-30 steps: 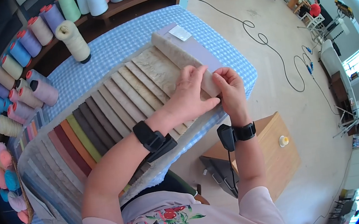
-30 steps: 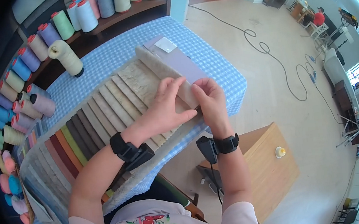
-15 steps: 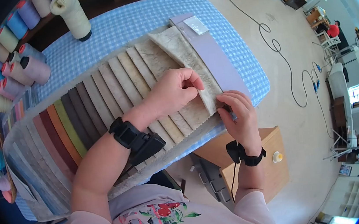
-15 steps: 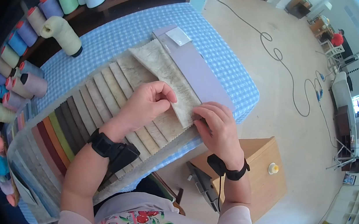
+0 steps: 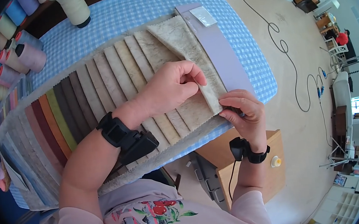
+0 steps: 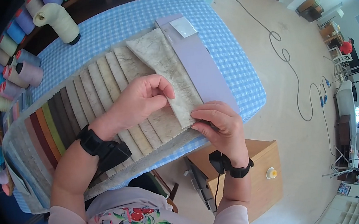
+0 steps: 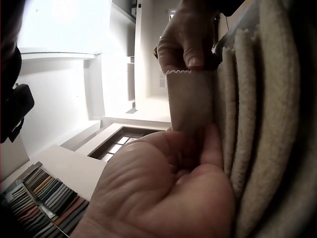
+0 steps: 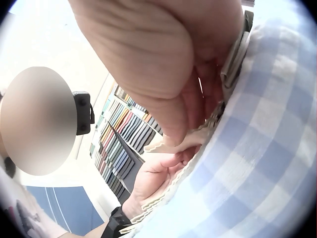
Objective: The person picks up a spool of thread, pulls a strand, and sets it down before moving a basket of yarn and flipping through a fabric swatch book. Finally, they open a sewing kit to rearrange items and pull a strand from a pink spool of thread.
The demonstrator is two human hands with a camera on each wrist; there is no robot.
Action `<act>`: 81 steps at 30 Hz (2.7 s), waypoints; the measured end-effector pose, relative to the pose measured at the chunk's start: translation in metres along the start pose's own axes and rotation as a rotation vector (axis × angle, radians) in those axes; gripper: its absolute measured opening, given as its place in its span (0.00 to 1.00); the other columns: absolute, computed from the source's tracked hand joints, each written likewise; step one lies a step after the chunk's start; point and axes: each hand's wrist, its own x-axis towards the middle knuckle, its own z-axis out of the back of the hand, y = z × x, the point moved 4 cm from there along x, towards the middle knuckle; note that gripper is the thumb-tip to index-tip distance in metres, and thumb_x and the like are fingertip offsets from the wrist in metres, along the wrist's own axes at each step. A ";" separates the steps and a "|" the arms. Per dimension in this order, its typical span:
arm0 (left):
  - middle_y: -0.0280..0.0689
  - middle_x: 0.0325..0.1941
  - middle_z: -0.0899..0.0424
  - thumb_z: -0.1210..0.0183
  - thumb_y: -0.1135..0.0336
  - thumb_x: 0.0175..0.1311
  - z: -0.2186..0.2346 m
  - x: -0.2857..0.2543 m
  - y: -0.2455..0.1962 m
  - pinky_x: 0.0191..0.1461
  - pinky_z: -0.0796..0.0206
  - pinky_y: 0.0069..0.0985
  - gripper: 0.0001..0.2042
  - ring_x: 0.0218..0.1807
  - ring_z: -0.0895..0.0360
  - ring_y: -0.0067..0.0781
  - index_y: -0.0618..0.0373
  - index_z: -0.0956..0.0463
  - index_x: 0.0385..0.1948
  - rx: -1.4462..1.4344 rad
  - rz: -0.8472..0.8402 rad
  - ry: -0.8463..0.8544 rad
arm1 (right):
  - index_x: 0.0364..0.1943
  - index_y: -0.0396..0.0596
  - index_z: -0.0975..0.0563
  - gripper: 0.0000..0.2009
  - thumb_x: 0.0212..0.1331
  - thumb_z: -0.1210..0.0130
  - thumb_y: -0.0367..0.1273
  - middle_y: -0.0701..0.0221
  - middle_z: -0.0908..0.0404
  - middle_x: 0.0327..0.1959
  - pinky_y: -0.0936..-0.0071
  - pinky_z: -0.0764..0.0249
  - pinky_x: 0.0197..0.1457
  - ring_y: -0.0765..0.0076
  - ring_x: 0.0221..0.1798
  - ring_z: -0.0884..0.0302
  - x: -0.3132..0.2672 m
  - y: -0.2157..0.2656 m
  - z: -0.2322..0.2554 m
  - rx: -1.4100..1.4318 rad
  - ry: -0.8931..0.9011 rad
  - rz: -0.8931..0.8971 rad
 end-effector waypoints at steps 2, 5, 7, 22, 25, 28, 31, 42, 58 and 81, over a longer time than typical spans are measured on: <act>0.29 0.34 0.24 0.52 0.81 0.57 0.000 0.000 0.000 0.43 0.33 0.16 0.06 0.37 0.28 0.14 0.60 0.27 0.32 -0.008 -0.002 0.006 | 0.32 0.43 0.19 0.12 0.39 0.33 0.24 0.69 0.18 0.33 0.73 0.26 0.39 0.65 0.38 0.22 0.001 -0.001 0.001 0.015 -0.004 0.012; 0.29 0.34 0.24 0.52 0.81 0.57 0.000 0.000 0.000 0.44 0.33 0.16 0.07 0.37 0.27 0.14 0.60 0.27 0.32 -0.024 -0.004 0.016 | 0.31 0.43 0.19 0.11 0.39 0.33 0.24 0.69 0.18 0.31 0.73 0.26 0.39 0.65 0.37 0.22 0.001 -0.003 0.002 0.040 -0.011 0.016; 0.29 0.34 0.24 0.52 0.81 0.56 0.000 0.000 0.000 0.44 0.33 0.16 0.07 0.37 0.27 0.14 0.60 0.27 0.32 -0.012 -0.005 0.016 | 0.30 0.43 0.19 0.10 0.40 0.34 0.24 0.69 0.18 0.31 0.73 0.26 0.39 0.66 0.37 0.22 0.001 -0.002 0.002 0.023 -0.012 0.024; 0.30 0.39 0.27 0.49 0.80 0.56 -0.003 0.000 0.001 0.44 0.33 0.16 0.11 0.39 0.30 0.16 0.62 0.30 0.41 0.067 -0.062 0.014 | 0.35 0.43 0.22 0.16 0.35 0.42 0.18 0.65 0.21 0.32 0.67 0.28 0.36 0.58 0.34 0.24 0.002 0.017 -0.014 -0.384 -0.186 0.162; 0.34 0.47 0.31 0.44 0.78 0.53 -0.014 -0.006 -0.013 0.48 0.31 0.19 0.20 0.45 0.31 0.21 0.61 0.34 0.50 0.161 -0.228 -0.013 | 0.28 0.43 0.23 0.10 0.36 0.42 0.20 0.64 0.23 0.25 0.66 0.29 0.30 0.57 0.29 0.25 0.019 0.009 -0.016 -0.333 -0.123 -0.154; 0.37 0.52 0.37 0.39 0.78 0.50 -0.020 -0.009 -0.022 0.50 0.28 0.23 0.28 0.49 0.32 0.26 0.58 0.38 0.55 0.325 -0.346 -0.032 | 0.21 0.44 0.25 0.05 0.37 0.40 0.26 0.63 0.25 0.20 0.66 0.31 0.28 0.56 0.24 0.25 0.041 0.013 -0.028 -0.373 -0.029 -0.155; 0.38 0.53 0.38 0.37 0.79 0.48 -0.021 -0.004 -0.019 0.49 0.27 0.24 0.30 0.51 0.32 0.28 0.55 0.38 0.56 0.445 -0.362 -0.023 | 0.23 0.44 0.24 0.05 0.40 0.41 0.26 0.63 0.23 0.20 0.68 0.30 0.29 0.58 0.25 0.24 0.044 0.006 -0.026 -0.261 0.039 -0.277; 0.35 0.43 0.28 0.44 0.82 0.54 -0.022 0.003 -0.009 0.44 0.30 0.19 0.19 0.45 0.28 0.19 0.62 0.36 0.48 0.320 -0.282 -0.046 | 0.29 0.41 0.22 0.07 0.43 0.41 0.25 0.65 0.21 0.21 0.72 0.31 0.28 0.65 0.24 0.24 0.048 -0.015 -0.010 0.143 0.257 -0.312; 0.36 0.29 0.29 0.42 0.78 0.49 -0.025 0.001 -0.021 0.31 0.34 0.22 0.05 0.29 0.29 0.28 0.62 0.29 0.27 0.668 -0.251 -0.054 | 0.40 0.41 0.27 0.09 0.55 0.45 0.23 0.74 0.21 0.29 0.81 0.30 0.36 0.82 0.32 0.27 0.050 -0.016 -0.004 0.266 0.462 -0.197; 0.34 0.32 0.30 0.48 0.77 0.62 -0.019 0.002 -0.013 0.36 0.32 0.16 0.04 0.33 0.25 0.20 0.68 0.25 0.33 0.401 -0.119 0.025 | 0.40 0.41 0.30 0.04 0.63 0.54 0.22 0.76 0.26 0.33 0.84 0.33 0.41 0.84 0.37 0.31 0.047 -0.023 -0.006 0.459 0.386 -0.150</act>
